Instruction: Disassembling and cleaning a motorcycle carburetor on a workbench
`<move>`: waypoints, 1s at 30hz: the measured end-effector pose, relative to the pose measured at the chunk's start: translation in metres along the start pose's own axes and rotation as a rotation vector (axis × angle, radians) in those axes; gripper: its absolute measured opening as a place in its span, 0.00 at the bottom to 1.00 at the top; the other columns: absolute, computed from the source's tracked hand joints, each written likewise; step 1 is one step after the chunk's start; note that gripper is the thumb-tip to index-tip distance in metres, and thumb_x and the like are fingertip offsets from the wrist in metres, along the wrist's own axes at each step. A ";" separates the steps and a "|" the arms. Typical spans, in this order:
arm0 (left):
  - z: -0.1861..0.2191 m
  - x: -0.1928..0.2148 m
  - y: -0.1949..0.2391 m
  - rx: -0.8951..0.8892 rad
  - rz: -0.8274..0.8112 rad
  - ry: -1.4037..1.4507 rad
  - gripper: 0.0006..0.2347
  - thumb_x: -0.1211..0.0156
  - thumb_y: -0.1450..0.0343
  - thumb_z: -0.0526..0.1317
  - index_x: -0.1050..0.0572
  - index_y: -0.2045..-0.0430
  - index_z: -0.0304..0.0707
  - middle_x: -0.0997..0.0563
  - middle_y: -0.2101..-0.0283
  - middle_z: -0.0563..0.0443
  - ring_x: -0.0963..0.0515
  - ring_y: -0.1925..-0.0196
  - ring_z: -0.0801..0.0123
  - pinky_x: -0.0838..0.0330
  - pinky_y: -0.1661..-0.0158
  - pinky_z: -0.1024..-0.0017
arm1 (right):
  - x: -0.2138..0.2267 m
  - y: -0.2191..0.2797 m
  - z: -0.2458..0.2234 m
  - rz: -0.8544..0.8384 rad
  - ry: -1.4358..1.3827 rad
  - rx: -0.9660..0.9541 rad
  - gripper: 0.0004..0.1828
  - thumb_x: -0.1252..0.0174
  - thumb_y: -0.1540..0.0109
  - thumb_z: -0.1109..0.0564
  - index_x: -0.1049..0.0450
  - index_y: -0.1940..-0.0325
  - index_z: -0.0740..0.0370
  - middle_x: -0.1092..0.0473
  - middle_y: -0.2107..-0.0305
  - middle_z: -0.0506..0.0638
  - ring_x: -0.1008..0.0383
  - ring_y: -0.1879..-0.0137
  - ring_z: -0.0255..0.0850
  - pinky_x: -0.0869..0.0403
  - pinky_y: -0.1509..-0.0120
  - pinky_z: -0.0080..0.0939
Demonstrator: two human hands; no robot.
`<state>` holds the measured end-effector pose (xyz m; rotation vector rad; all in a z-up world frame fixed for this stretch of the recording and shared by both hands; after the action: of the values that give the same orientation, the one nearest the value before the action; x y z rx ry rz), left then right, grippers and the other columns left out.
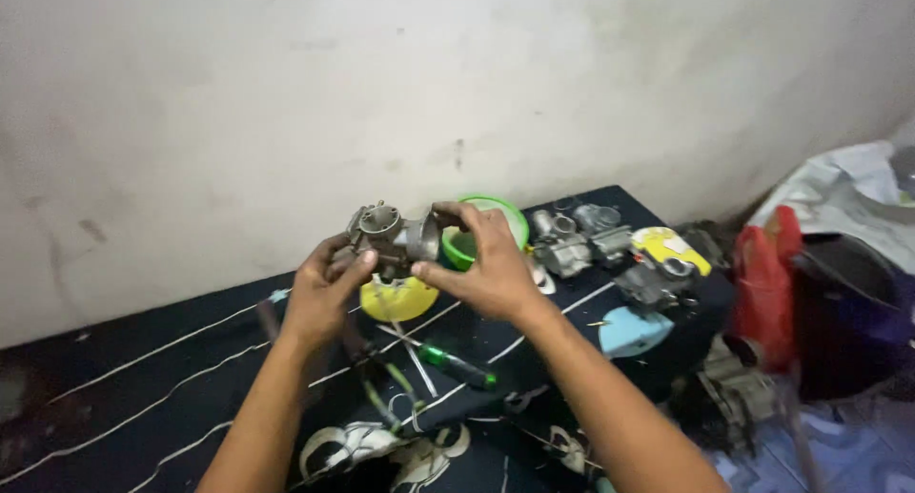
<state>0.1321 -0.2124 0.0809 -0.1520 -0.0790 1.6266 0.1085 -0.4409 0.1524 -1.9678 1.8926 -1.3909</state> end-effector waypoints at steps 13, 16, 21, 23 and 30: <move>0.031 -0.110 -0.048 -0.121 -0.040 -0.323 0.24 0.28 0.33 0.44 0.29 0.46 0.32 0.18 0.53 0.31 0.18 0.48 0.45 0.26 0.49 0.51 | 0.054 -0.023 0.119 -0.198 0.151 -0.280 0.37 0.29 0.49 0.39 0.27 0.41 0.54 0.21 0.53 0.55 0.28 0.39 0.61 0.31 0.36 0.69; 0.031 -0.119 -0.062 -0.122 -0.072 -0.587 0.27 0.27 0.37 0.48 0.28 0.45 0.42 0.16 0.53 0.41 0.16 0.50 0.46 0.25 0.49 0.51 | 0.043 -0.028 0.156 -0.243 0.237 -0.312 0.28 0.32 0.46 0.41 0.23 0.43 0.48 0.21 0.54 0.46 0.29 0.37 0.56 0.33 0.34 0.72; 0.038 -0.133 -0.066 -0.346 -0.197 -1.105 0.19 0.37 0.32 0.51 0.30 0.52 0.46 0.14 0.57 0.46 0.20 0.46 0.49 0.34 0.43 0.46 | 0.055 -0.027 0.143 -0.326 0.480 -0.354 0.26 0.37 0.44 0.37 0.24 0.43 0.45 0.26 0.46 0.45 0.36 0.34 0.56 0.37 0.34 0.79; 0.032 -0.137 -0.070 -0.403 -0.208 -1.176 0.18 0.39 0.31 0.52 0.30 0.51 0.47 0.15 0.57 0.48 0.20 0.47 0.51 0.34 0.44 0.47 | 0.057 -0.030 0.133 -0.336 0.454 -0.346 0.31 0.35 0.45 0.39 0.27 0.40 0.49 0.27 0.45 0.49 0.37 0.33 0.59 0.37 0.35 0.80; 0.004 -0.145 -0.085 -0.638 -0.210 -1.467 0.19 0.36 0.34 0.51 0.27 0.52 0.49 0.18 0.56 0.53 0.23 0.48 0.57 0.34 0.46 0.50 | 0.046 -0.029 0.151 -0.362 0.368 -0.241 0.33 0.36 0.46 0.41 0.32 0.38 0.48 0.25 0.49 0.46 0.34 0.37 0.60 0.36 0.36 0.77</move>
<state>0.2240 -0.3515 0.1046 0.5752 -1.6618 1.1425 0.2177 -0.5492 0.1062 -2.4063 2.0000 -1.8006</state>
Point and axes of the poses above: each hand's wrist, its own y-axis away from the middle knuckle, its own x-axis out of the back of the hand, z = x × y, the point moved 2 cm from there along -y, towards the middle knuckle
